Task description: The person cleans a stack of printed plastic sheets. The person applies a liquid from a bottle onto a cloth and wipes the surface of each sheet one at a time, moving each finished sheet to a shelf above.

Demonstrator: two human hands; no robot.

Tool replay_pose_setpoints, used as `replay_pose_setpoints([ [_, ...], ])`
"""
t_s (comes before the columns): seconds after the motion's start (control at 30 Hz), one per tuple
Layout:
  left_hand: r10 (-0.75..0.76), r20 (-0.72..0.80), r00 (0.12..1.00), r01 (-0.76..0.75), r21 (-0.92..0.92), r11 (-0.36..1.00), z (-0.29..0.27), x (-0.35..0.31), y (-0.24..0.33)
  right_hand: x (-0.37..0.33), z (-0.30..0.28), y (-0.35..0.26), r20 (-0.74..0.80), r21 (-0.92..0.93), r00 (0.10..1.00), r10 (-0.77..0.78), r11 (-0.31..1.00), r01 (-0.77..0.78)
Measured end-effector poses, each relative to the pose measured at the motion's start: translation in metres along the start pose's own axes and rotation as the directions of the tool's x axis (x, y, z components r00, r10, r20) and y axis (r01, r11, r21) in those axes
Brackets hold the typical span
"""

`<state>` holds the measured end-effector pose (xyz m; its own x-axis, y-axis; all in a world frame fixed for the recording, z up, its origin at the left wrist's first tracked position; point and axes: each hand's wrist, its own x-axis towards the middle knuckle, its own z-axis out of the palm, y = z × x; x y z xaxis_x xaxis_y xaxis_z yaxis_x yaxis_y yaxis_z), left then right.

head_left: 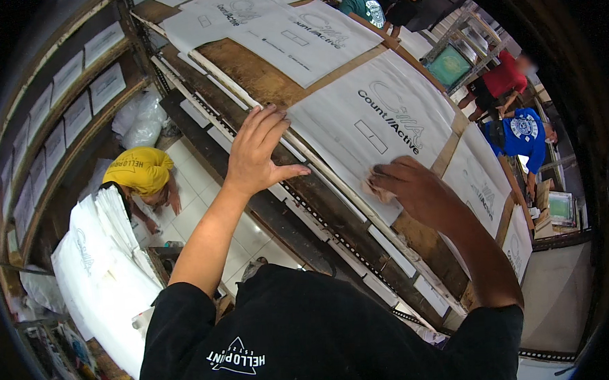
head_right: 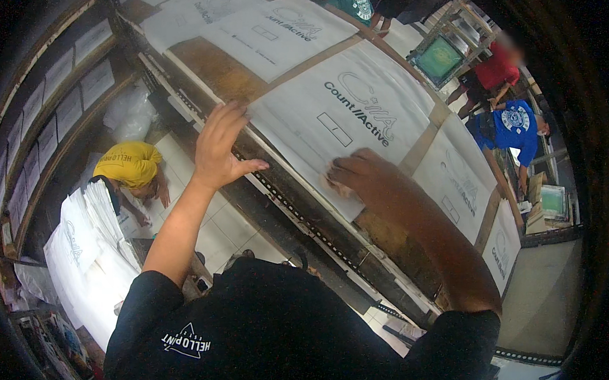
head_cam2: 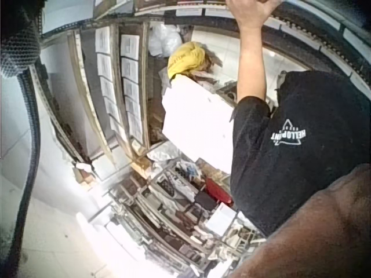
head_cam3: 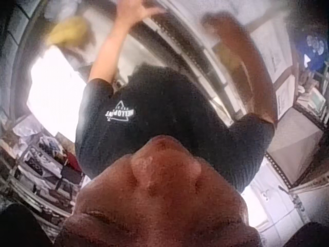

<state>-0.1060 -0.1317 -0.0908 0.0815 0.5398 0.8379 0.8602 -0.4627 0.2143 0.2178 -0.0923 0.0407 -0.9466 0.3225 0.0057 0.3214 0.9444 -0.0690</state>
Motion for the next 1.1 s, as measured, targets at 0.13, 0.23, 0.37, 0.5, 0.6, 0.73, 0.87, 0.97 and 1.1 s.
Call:
replay_pose_setpoints([
  [0.13, -0.009, 0.013, 1.0, 0.009, -0.037, 0.999, -0.002, -0.001, -0.002, -0.022, -0.018, -0.01, 0.144, 0.061, 0.986, 0.09, 0.993, -0.099],
  [0.23, -0.011, 0.004, 1.0, 0.011, -0.027, 1.0, -0.002, -0.001, -0.002, 0.002, -0.038, -0.008, 0.286, 0.098, 0.948, 0.143, 0.979, -0.177],
  [0.37, -0.022, -0.011, 1.0, 0.021, -0.012, 1.0, 0.0, -0.004, -0.004, 0.077, -0.027, 0.009, -0.181, 0.1, 0.982, 0.054, 0.994, -0.036],
  [0.5, -0.013, -0.017, 1.0, 0.013, -0.045, 0.999, 0.004, -0.001, -0.002, 0.148, 0.006, 0.033, -0.338, 0.039, 0.941, 0.001, 0.999, 0.013],
  [0.6, -0.01, -0.023, 1.0, 0.009, -0.042, 0.999, 0.006, -0.003, -0.002, 0.167, 0.021, 0.042, -0.293, 0.037, 0.956, -0.026, 0.999, 0.039],
  [0.73, -0.006, -0.033, 0.999, 0.005, -0.034, 0.999, 0.009, -0.007, -0.004, 0.15, 0.021, 0.042, -0.179, 0.068, 0.983, -0.037, 0.996, 0.05],
  [0.87, -0.011, -0.023, 1.0, 0.011, -0.025, 1.0, 0.007, -0.006, -0.005, 0.095, 0.007, 0.028, -0.084, 0.078, 0.994, -0.066, 0.994, 0.072],
  [0.97, -0.006, -0.023, 1.0, 0.006, -0.037, 0.999, 0.009, -0.005, -0.005, 0.041, 0.003, 0.016, -0.1, 0.085, 0.994, -0.055, 0.994, 0.064],
  [1.1, 0.003, -0.029, 1.0, -0.005, -0.053, 0.999, 0.011, -0.004, -0.005, -0.017, 0.002, 0.003, 0.007, -0.048, 0.999, -0.048, 0.998, 0.048],
])
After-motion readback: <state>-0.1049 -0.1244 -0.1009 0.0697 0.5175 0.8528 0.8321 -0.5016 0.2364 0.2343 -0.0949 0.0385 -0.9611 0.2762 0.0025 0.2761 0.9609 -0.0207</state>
